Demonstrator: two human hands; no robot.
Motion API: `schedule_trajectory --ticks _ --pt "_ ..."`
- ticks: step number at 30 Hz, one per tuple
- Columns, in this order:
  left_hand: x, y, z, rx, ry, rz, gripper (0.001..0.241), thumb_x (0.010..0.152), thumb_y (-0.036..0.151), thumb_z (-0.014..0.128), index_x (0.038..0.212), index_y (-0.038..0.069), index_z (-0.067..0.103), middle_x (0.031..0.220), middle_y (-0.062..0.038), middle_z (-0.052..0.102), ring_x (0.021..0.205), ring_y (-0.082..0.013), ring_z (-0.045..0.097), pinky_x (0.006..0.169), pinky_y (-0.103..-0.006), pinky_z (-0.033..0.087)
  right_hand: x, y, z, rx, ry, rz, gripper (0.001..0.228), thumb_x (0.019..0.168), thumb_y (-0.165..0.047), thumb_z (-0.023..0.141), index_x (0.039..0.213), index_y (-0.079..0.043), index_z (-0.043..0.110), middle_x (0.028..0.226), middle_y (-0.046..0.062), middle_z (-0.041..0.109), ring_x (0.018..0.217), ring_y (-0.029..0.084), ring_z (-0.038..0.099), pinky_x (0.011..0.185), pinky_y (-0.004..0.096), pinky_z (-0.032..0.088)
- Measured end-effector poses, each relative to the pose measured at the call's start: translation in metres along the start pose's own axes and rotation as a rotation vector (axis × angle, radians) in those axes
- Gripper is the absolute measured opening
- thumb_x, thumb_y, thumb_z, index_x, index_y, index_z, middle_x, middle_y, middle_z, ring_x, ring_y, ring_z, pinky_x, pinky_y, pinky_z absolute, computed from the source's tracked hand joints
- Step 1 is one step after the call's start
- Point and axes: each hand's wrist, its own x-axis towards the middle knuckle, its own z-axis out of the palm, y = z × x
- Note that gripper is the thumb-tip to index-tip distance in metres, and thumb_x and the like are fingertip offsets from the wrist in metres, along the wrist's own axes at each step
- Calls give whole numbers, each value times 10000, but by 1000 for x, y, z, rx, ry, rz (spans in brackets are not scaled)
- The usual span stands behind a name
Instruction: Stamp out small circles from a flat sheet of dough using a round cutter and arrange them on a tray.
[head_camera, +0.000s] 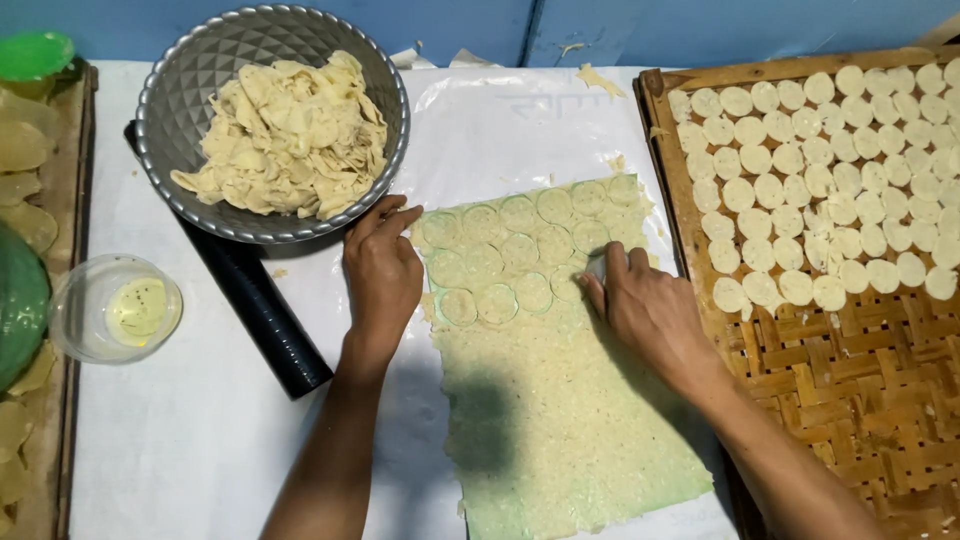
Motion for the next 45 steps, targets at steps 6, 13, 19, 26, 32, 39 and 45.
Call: schedule_trajectory --ticks 6,13,19,26,32,39,45 --pt "0 0 1 7 -8 -11 446 816 -150 506 1110 28 790 1179 -190 702 1072 -370 697 988 -459 491 -2 -4 -14 34 -1 -97 418 1078 -446 288 1234 -95 453 881 150 616 746 458 755 687 595 598" --pt "-1 -5 4 5 9 15 462 799 -151 500 1110 30 790 1181 -187 697 1069 -371 696 989 -452 489 -3 -10 -17 6 -7 -44 369 1078 -437 306 1179 -109 444 924 146 602 739 436 751 691 562 585" --pt "-3 -9 6 3 17 37 453 803 -146 507 1105 34 793 1172 -175 703 1055 -361 703 990 -448 491 -1 -7 -21 -24 -44 -30 407 1075 -480 278 1163 -125 457 957 156 622 796 437 759 729 560 578" --pt "-1 -10 6 11 32 40 440 795 -131 530 1090 57 798 1160 -157 705 1063 -346 703 997 -434 487 -23 24 -41 297 -82 187 425 1042 -353 433 1338 -48 454 986 266 678 788 491 738 718 613 564" --pt "-3 -8 6 8 16 27 438 802 -144 529 1090 47 798 1156 -161 711 1052 -345 708 990 -435 491 -35 42 -22 185 29 166 503 1024 -389 469 1387 -44 434 1072 264 635 858 532 719 766 639 556" --pt "-2 -6 5 6 14 20 438 802 -159 523 1091 27 794 1159 -183 707 1048 -363 708 981 -445 499 -9 42 -4 84 -32 104 495 1055 -487 332 1300 -71 440 1106 220 645 933 509 725 822 624 556" --pt "-1 -6 4 3 10 24 448 795 -157 519 1092 29 797 1167 -180 703 1056 -366 704 984 -446 489 -14 -1 -20 -10 47 164 413 1105 -402 278 1220 -40 442 980 200 646 781 472 756 753 571 585"
